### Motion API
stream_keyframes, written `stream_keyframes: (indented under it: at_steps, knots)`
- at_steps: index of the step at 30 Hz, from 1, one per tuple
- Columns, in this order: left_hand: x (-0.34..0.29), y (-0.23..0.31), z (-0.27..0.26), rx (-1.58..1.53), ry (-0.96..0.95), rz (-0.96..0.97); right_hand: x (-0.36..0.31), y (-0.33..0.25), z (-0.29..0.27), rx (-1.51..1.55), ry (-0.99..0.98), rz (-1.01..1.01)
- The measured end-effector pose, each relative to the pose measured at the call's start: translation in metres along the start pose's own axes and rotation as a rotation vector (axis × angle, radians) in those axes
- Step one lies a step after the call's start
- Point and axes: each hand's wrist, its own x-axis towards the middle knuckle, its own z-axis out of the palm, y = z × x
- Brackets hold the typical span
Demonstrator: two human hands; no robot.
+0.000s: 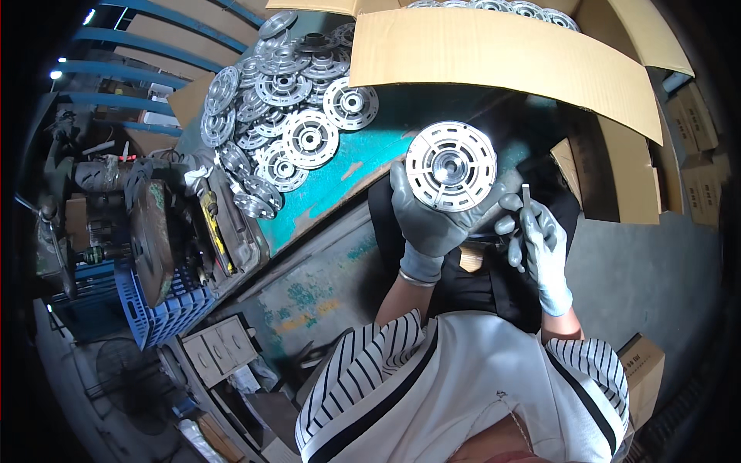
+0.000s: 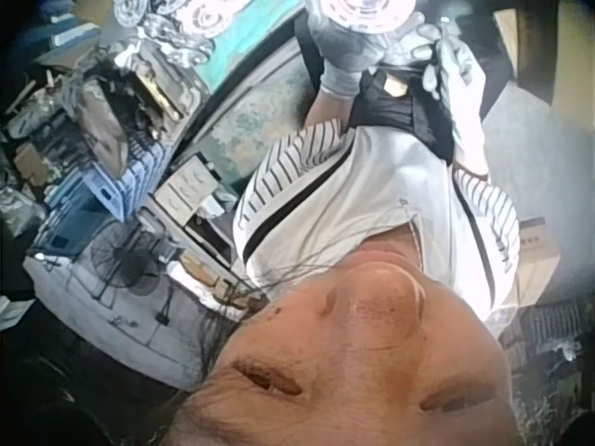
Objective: Picking up circular metal parts from a pile, inspecting them with a small tool, and placing them into a cardboard box.
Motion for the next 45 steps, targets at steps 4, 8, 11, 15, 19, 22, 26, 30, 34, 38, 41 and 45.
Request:
stream_keyframes:
  at_steps: [4, 8, 11, 15, 19, 22, 26, 30, 34, 38, 41, 45]
  knots:
    - [0.000, -0.010, -0.004, 1.898, -0.024, 1.041, -0.006, -0.003, 0.003, -0.007, 0.003, 0.017]
    - [-0.005, -0.008, -0.004, 1.878, -0.068, 0.876, -0.009, -0.008, 0.006, 0.000, -0.004, 0.011]
    - [-0.007, -0.014, 0.021, 2.177, 0.006, 1.068, -0.010, -0.004, 0.004, 0.008, 0.005, 0.011]
    - [-0.004, -0.010, 0.005, 2.213, -0.066, 1.161, -0.013, -0.005, 0.002, -0.023, 0.018, 0.025]
    - [-0.001, -0.006, -0.005, 2.249, -0.121, 1.244, -0.014, 0.000, -0.002, 0.029, -0.014, 0.020]
    - [0.003, -0.003, -0.010, 2.266, -0.171, 1.301, -0.014, 0.002, -0.003, 0.064, -0.034, 0.014]
    - [0.001, -0.006, -0.006, 2.250, -0.093, 1.226, -0.015, 0.000, 0.000, 0.029, -0.007, 0.035]
    - [0.000, -0.008, -0.008, 2.124, -0.063, 1.159, -0.014, -0.002, 0.002, -0.038, -0.011, 0.078]
    - [-0.002, -0.004, -0.015, 2.322, -0.057, 1.249, -0.015, -0.001, 0.004, -0.058, -0.052, 0.098]
    - [-0.001, -0.010, -0.016, 1.542, 0.035, 0.827, -0.016, 0.005, 0.002, -0.116, -0.073, 0.077]
    - [-0.006, -0.008, -0.009, 0.305, 0.124, 0.205, -0.015, 0.010, 0.004, -0.100, -0.111, 0.063]
    - [-0.009, -0.005, -0.017, 0.581, 0.078, 0.262, -0.016, 0.008, 0.008, -0.122, -0.128, 0.084]
